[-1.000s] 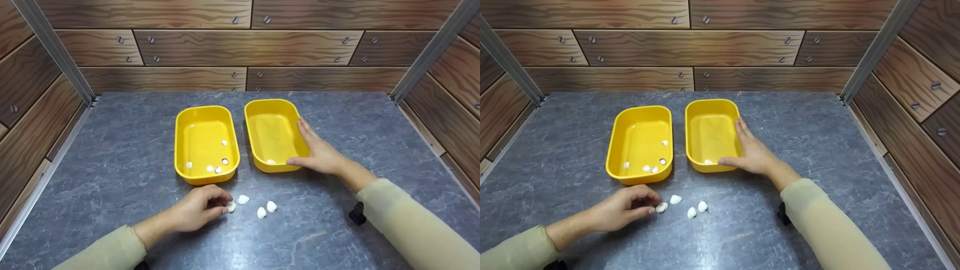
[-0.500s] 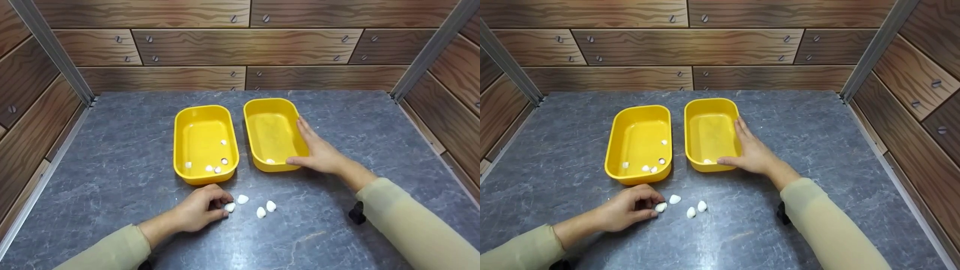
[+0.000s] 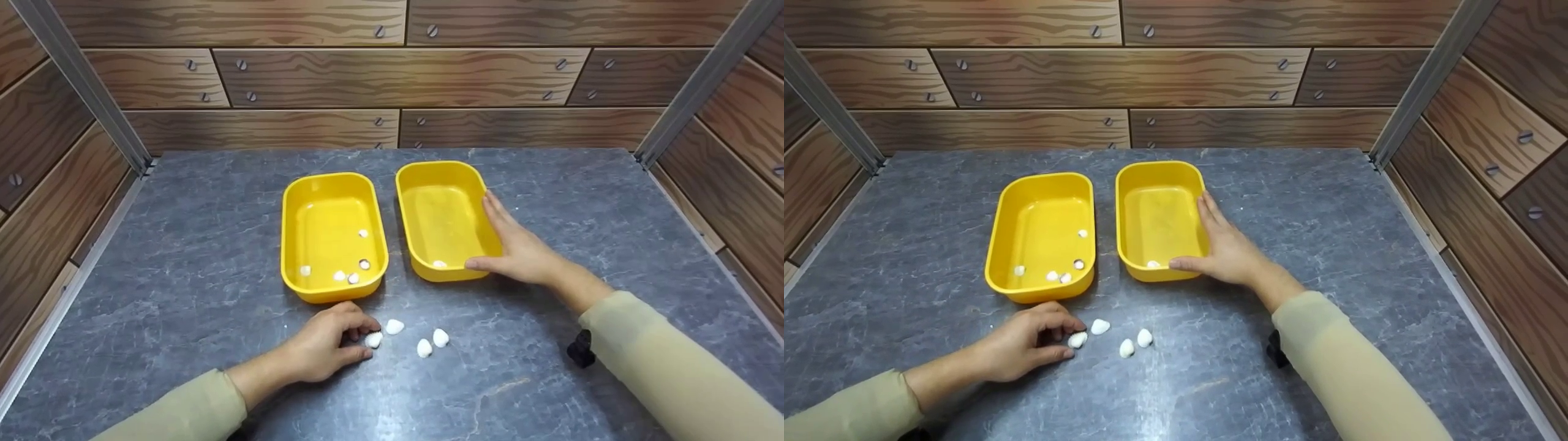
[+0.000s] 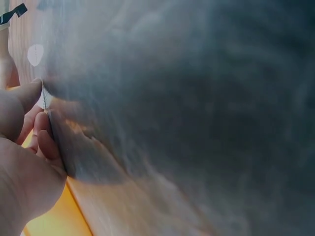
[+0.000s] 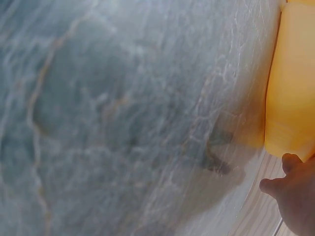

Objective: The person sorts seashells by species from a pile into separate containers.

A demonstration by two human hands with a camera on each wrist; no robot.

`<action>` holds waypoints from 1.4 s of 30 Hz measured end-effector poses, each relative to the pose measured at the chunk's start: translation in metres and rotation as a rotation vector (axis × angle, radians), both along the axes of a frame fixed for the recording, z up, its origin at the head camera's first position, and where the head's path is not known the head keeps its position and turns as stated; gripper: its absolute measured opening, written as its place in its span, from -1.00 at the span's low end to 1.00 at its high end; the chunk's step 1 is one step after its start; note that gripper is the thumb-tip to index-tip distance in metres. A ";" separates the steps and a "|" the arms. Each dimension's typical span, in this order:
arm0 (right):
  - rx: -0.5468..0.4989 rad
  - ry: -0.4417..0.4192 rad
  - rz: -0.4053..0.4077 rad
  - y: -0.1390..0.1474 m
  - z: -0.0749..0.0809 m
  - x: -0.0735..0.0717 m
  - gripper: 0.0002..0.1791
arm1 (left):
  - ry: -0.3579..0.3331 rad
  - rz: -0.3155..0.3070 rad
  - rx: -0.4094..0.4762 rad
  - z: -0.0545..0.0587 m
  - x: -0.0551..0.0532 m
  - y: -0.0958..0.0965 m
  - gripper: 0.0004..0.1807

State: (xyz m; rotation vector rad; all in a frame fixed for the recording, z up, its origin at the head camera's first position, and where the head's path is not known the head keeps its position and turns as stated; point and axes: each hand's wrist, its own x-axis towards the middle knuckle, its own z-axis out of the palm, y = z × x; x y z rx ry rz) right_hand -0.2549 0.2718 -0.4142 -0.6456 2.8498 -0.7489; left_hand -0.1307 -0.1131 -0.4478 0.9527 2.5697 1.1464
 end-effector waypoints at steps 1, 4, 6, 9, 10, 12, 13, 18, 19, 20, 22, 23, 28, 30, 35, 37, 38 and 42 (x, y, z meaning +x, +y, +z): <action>-0.001 -0.001 0.000 0.000 0.000 0.000 0.38 | 0.001 0.000 -0.002 0.000 0.000 0.000 -0.74; -0.004 -0.003 0.001 0.000 0.000 0.000 0.38 | 0.000 0.002 -0.005 0.000 0.000 0.000 -0.74; -0.005 -0.002 0.002 0.000 0.000 0.000 0.38 | 0.001 0.005 -0.002 0.000 0.000 0.000 -0.74; -0.005 0.004 0.005 0.000 0.000 0.000 0.38 | -0.002 0.011 0.002 0.000 0.000 0.001 -0.74; -0.005 0.005 0.006 0.000 0.000 0.000 0.37 | -0.003 0.012 0.003 0.000 0.000 0.001 -0.74; -0.003 0.006 0.007 0.000 0.000 0.000 0.37 | -0.004 0.014 0.005 0.000 0.000 0.001 -0.74; -0.003 0.007 0.008 0.000 0.000 0.000 0.37 | -0.008 0.016 0.007 0.000 0.000 0.001 -0.74; -0.003 0.009 0.007 -0.001 -0.001 0.000 0.38 | -0.020 0.025 0.018 -0.001 0.001 0.001 -0.75; -0.004 0.008 0.006 -0.001 -0.001 0.000 0.38 | -0.024 0.027 0.021 -0.001 0.001 0.001 -0.75; -0.005 0.007 0.004 0.000 -0.001 0.000 0.38 | -0.024 0.028 0.021 -0.001 0.001 0.001 -0.75; -0.005 0.004 0.001 0.000 -0.001 0.000 0.38 | -0.023 0.029 0.021 -0.001 0.001 0.001 -0.76; -0.006 0.002 0.000 0.000 -0.001 0.000 0.38 | -0.023 0.029 0.020 -0.001 0.001 0.001 -0.76; -0.003 -0.003 -0.004 0.000 0.000 0.000 0.38 | -0.026 0.027 0.007 0.001 0.001 0.002 -0.78; -0.002 -0.003 -0.005 0.000 0.000 0.000 0.38 | -0.026 0.021 -0.002 0.002 0.001 0.003 -0.79; -0.002 -0.004 -0.007 0.000 0.000 0.000 0.39 | -0.021 0.010 -0.020 0.003 0.000 0.003 -0.81; -0.001 -0.005 -0.008 0.000 0.000 0.000 0.39 | -0.022 0.009 -0.019 0.003 0.000 0.003 -0.82; -0.001 -0.005 -0.009 0.000 0.000 0.000 0.38 | -0.024 0.009 -0.017 0.003 0.000 0.003 -0.82; 0.002 0.000 -0.005 -0.001 0.000 0.000 0.38 | -0.043 0.002 -0.008 0.004 0.000 0.002 -0.82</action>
